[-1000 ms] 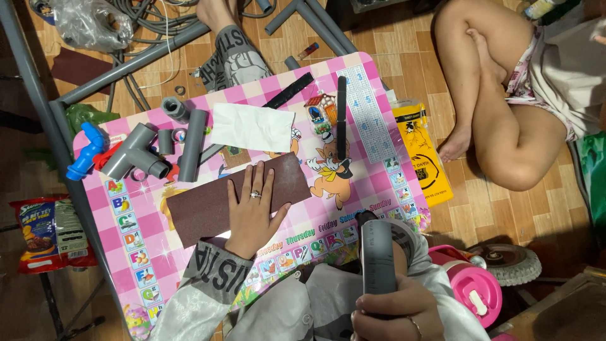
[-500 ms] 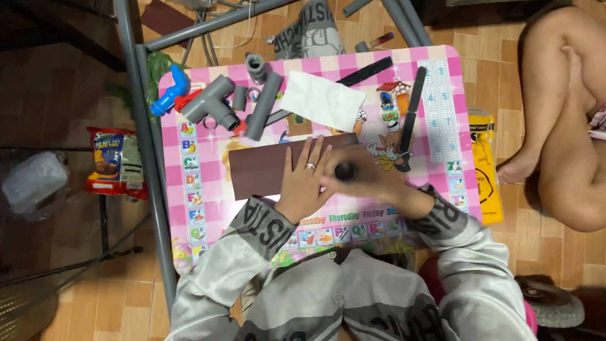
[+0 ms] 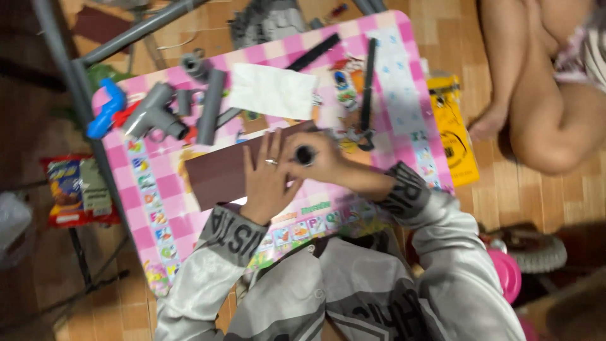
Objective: Preparing and assembling PVC pipes by sanding, marking, cutting, and applying adhesive.
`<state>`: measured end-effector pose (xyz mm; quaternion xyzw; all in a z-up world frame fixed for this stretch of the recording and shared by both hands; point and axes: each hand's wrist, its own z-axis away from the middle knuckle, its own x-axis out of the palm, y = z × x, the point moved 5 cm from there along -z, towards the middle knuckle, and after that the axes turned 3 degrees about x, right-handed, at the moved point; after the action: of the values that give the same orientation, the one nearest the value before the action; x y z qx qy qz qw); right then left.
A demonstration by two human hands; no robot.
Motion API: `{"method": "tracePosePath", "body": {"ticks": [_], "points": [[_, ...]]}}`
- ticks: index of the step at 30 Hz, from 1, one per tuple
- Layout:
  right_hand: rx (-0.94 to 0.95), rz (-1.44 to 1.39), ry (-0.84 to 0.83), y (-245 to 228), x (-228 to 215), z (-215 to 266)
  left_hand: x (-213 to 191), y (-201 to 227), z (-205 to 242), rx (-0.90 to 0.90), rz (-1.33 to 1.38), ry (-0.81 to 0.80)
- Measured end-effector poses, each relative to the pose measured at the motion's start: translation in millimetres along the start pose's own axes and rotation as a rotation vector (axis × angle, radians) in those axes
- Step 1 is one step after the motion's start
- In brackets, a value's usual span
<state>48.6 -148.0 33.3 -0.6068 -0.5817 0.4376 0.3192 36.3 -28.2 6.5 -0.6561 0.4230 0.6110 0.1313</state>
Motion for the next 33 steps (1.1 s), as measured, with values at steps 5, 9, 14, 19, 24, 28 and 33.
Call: {"method": "tracePosePath", "body": {"ticks": [5, 9, 14, 19, 24, 28, 33], "points": [[-0.135, 0.025, -0.061, -37, 8, 5, 18, -5, 3, 0.048, 0.295, 0.119], [0.354, 0.171, -0.424, -70, -56, 2, -1, 5, -6, 0.032, 0.474, 0.129], [0.358, 0.634, -0.171, -84, -171, 57, -18, 19, -15, -0.055, 0.457, 0.063], [0.318, 1.167, -0.186, -94, -214, 109, -18, 23, -16, -0.056, 0.421, 0.046], [0.758, 0.948, -0.038, -14, -313, 181, -21, 27, -18, -0.055, 0.417, 0.032], [1.020, 0.887, -0.011, 100, -357, 244, -22, 32, -21, -0.046, 0.449, 0.014], [0.397, 1.259, 0.226, 143, -286, 198, -19, 31, -22, -0.060, 0.375, -0.029]]}}
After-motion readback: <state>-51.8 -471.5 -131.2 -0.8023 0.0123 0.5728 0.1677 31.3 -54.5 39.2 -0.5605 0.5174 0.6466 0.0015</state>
